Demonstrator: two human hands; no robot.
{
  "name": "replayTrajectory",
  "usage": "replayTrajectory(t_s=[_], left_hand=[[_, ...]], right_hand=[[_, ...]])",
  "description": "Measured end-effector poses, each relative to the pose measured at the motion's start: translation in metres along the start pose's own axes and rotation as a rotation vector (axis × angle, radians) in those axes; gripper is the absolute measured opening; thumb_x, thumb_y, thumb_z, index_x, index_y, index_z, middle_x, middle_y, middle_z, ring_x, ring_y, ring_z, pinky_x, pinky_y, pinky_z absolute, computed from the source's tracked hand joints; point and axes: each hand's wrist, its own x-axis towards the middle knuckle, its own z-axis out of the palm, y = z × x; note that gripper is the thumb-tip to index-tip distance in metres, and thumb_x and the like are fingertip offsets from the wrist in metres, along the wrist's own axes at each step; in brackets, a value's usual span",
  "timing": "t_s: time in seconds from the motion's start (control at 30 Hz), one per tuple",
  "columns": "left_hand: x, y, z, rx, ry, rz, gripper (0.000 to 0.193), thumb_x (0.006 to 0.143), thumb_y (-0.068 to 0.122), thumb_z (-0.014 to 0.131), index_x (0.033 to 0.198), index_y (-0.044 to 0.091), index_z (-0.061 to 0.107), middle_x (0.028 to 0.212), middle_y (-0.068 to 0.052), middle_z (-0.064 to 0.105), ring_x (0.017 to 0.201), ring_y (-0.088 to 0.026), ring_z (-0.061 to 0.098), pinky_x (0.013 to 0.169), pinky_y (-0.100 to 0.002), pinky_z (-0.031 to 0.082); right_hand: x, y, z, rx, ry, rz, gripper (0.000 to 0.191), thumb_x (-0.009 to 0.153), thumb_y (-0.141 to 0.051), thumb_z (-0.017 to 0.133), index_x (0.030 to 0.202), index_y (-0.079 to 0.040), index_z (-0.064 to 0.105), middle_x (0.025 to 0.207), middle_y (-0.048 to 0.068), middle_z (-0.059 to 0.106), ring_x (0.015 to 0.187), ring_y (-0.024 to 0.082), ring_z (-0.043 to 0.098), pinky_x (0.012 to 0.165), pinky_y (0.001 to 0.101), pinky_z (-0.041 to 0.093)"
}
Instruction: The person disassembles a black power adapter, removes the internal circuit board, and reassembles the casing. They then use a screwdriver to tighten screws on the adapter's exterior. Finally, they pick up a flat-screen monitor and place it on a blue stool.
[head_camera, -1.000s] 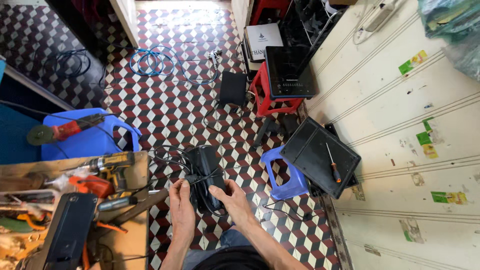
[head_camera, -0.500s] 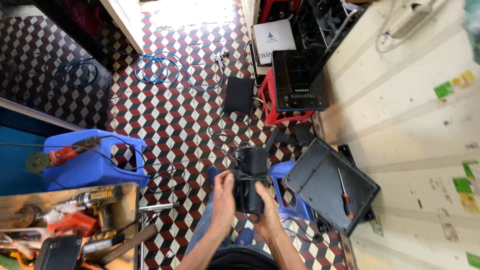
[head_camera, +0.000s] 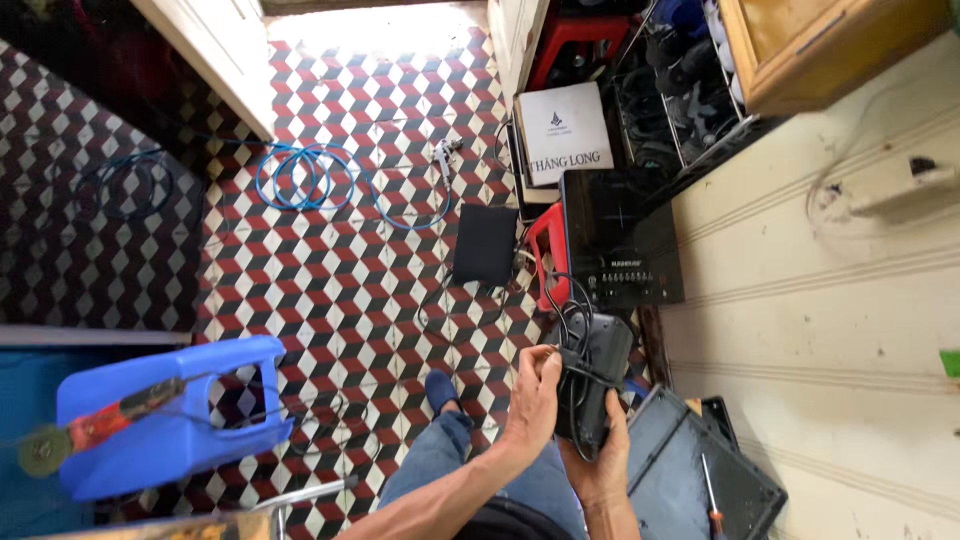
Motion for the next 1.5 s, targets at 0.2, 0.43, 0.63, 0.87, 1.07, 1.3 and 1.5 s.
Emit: replayTrajectory(t_s=[0.2, 0.43, 0.63, 0.87, 1.07, 1.3, 1.5], left_hand=[[0.08, 0.012, 0.025, -0.007, -0.054, 0.072, 0.031, 0.103, 0.024, 0.054, 0.125, 0.003, 0.053, 0.111, -0.016, 0.072, 0.104, -0.025, 0.07, 0.091, -0.035, 0.053], [0.158, 0.04, 0.078, 0.132, -0.143, 0.191, 0.025, 0.102, 0.019, 0.061, 0.118, 0.001, 0.054, 0.123, -0.022, 0.069, 0.11, -0.034, 0.071, 0.091, -0.04, 0.055], [0.227, 0.094, 0.113, 0.168, -0.131, 0.219, 0.027, 0.098, 0.02, 0.068, 0.114, 0.0, 0.06, 0.12, -0.018, 0.07, 0.104, -0.032, 0.072, 0.087, -0.039, 0.056], [0.278, 0.139, 0.14, 0.103, -0.186, -0.004, 0.058, 0.088, 0.032, 0.074, 0.132, -0.001, 0.054, 0.116, -0.016, 0.07, 0.103, -0.021, 0.069, 0.09, -0.033, 0.054], [0.35, 0.151, 0.144, 0.041, -0.465, -0.31, 0.093, 0.079, 0.044, 0.082, 0.149, -0.003, 0.041, 0.13, -0.01, 0.064, 0.117, -0.016, 0.062, 0.101, -0.028, 0.047], [0.449, 0.172, 0.117, -0.102, -0.52, -0.445, 0.074, 0.08, 0.038, 0.08, 0.14, 0.004, 0.056, 0.121, -0.005, 0.069, 0.106, -0.014, 0.066, 0.091, -0.028, 0.053], [0.593, 0.198, 0.102, -0.044, -0.395, -0.528, 0.064, 0.079, 0.032, 0.079, 0.133, 0.003, 0.06, 0.111, -0.005, 0.073, 0.094, -0.013, 0.07, 0.083, -0.029, 0.057]], right_hand=[[0.073, -0.033, 0.031, -0.331, 0.063, -0.179, 0.038, 0.102, -0.037, 0.053, 0.13, -0.012, 0.061, 0.124, 0.001, 0.068, 0.112, 0.015, 0.064, 0.1, 0.0351, 0.047], [0.158, -0.095, 0.057, -0.407, 0.071, -0.204, 0.041, 0.102, -0.035, 0.05, 0.133, -0.009, 0.059, 0.127, 0.003, 0.067, 0.114, 0.016, 0.064, 0.101, 0.0353, 0.048], [0.222, -0.134, 0.076, -0.32, 0.185, -0.136, 0.035, 0.1, -0.032, 0.057, 0.127, -0.01, 0.061, 0.115, 0.004, 0.068, 0.101, 0.019, 0.065, 0.083, 0.0378, 0.05], [0.252, -0.166, 0.122, -0.244, 0.144, -0.218, 0.041, 0.096, -0.029, 0.06, 0.133, -0.012, 0.055, 0.121, 0.002, 0.068, 0.108, 0.016, 0.067, 0.093, 0.0365, 0.056], [0.283, -0.182, 0.154, -0.308, 0.098, -0.269, 0.057, 0.088, -0.025, 0.06, 0.143, -0.011, 0.051, 0.126, 0.002, 0.066, 0.113, 0.018, 0.066, 0.093, 0.0369, 0.055], [0.372, -0.168, 0.21, -0.309, 0.102, -0.204, 0.055, 0.089, -0.021, 0.058, 0.142, -0.007, 0.054, 0.129, 0.007, 0.065, 0.116, 0.019, 0.064, 0.098, 0.0355, 0.051], [0.481, -0.156, 0.295, -0.34, 0.256, -0.114, 0.059, 0.093, -0.028, 0.062, 0.147, -0.008, 0.047, 0.136, 0.004, 0.062, 0.123, 0.016, 0.059, 0.104, 0.0332, 0.044]])
